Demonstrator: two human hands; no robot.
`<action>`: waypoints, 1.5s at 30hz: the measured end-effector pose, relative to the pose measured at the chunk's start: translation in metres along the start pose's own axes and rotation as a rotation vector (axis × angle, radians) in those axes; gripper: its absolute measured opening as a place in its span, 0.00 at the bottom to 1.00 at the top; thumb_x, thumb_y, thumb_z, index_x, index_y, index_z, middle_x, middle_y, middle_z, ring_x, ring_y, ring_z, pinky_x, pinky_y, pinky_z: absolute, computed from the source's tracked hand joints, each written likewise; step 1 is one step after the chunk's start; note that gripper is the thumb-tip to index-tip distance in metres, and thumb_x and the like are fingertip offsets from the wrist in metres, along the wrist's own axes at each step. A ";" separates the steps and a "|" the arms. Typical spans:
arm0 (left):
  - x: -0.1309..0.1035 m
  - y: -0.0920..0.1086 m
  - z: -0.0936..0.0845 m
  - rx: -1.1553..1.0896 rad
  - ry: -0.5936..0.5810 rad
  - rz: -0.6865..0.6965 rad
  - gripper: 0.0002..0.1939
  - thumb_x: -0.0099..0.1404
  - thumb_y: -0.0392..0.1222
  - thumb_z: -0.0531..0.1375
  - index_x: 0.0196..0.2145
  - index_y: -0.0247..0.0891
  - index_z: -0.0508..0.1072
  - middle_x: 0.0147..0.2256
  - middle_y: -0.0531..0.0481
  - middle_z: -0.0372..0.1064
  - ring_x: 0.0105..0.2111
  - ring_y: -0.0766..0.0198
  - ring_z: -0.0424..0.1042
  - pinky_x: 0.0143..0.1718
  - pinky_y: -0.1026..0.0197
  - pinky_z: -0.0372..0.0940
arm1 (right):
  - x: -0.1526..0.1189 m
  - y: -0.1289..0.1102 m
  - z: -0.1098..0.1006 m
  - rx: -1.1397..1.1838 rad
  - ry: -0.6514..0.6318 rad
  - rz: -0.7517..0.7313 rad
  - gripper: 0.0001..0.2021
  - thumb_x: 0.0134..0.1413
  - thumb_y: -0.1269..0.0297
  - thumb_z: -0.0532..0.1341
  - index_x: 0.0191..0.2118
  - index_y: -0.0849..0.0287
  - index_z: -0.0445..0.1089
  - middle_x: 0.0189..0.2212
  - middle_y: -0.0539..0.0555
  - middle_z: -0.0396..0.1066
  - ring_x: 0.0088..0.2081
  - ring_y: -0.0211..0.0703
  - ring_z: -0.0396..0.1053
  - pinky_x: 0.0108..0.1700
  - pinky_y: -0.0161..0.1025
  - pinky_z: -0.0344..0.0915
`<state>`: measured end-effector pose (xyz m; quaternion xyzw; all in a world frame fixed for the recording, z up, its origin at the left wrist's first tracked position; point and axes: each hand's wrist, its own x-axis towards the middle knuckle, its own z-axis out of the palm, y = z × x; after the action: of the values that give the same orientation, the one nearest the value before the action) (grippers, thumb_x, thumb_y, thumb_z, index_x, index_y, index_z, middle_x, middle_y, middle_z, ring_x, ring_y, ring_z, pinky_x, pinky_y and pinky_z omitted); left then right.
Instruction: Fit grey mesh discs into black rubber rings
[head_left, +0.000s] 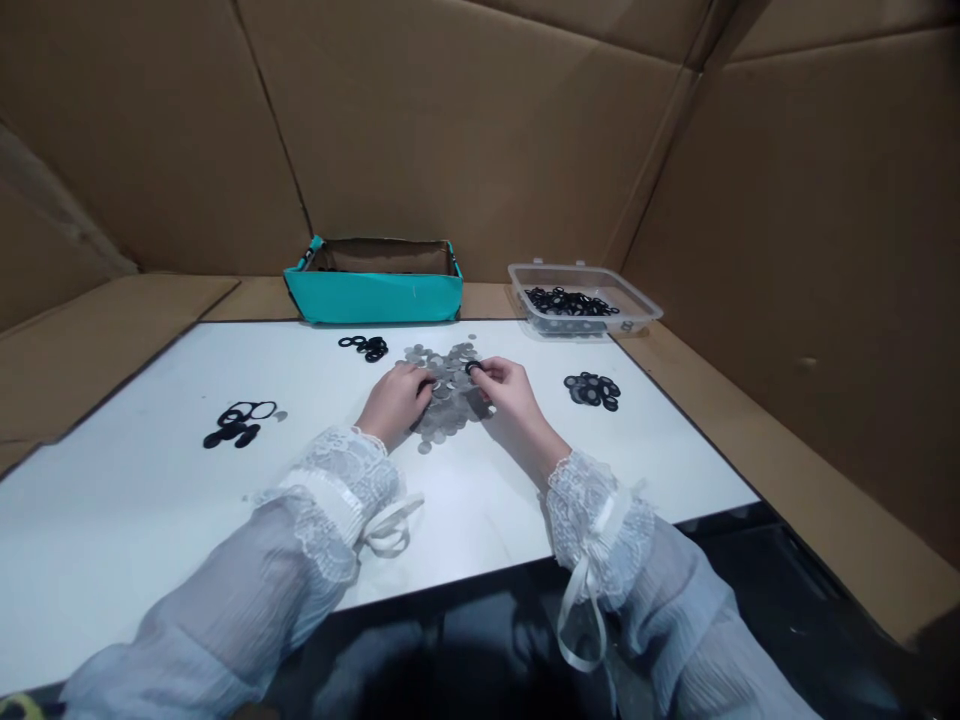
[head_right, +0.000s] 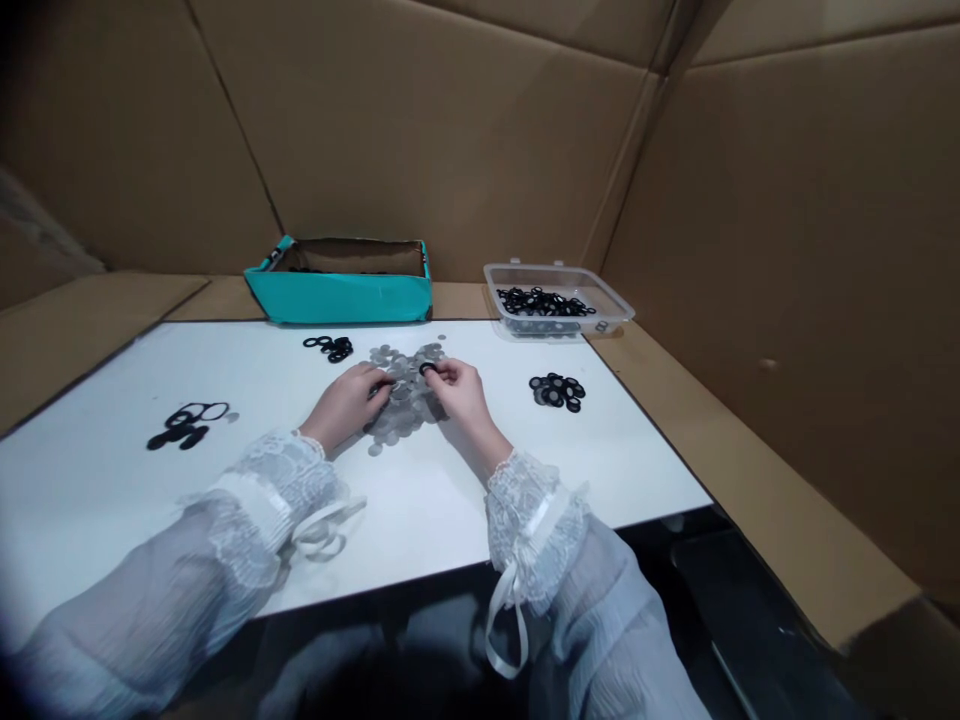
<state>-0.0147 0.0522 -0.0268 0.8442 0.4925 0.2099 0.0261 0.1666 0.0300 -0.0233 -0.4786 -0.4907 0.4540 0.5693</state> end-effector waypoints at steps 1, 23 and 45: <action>0.000 0.000 0.000 -0.013 0.013 -0.006 0.15 0.65 0.39 0.49 0.38 0.33 0.75 0.38 0.38 0.73 0.44 0.50 0.70 0.48 0.51 0.64 | -0.001 -0.001 0.000 0.009 -0.008 0.017 0.15 0.35 0.54 0.67 0.24 0.60 0.67 0.19 0.49 0.66 0.19 0.33 0.58 0.22 0.34 0.56; -0.007 0.031 -0.010 -0.763 0.209 -0.239 0.15 0.59 0.44 0.57 0.40 0.34 0.76 0.37 0.42 0.77 0.37 0.55 0.75 0.41 0.55 0.68 | -0.007 -0.006 0.005 0.030 -0.199 0.129 0.17 0.32 0.55 0.72 0.22 0.62 0.69 0.16 0.49 0.67 0.18 0.33 0.62 0.22 0.33 0.60; -0.009 0.033 -0.019 -0.885 0.020 -0.349 0.07 0.51 0.42 0.62 0.26 0.36 0.74 0.23 0.48 0.73 0.26 0.58 0.72 0.26 0.59 0.66 | -0.016 -0.006 0.010 -0.094 -0.267 0.045 0.05 0.44 0.68 0.62 0.25 0.59 0.64 0.17 0.45 0.62 0.20 0.33 0.61 0.22 0.30 0.58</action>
<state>0.0013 0.0243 -0.0047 0.6546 0.4905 0.4000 0.4134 0.1553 0.0149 -0.0189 -0.4509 -0.5721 0.5026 0.4655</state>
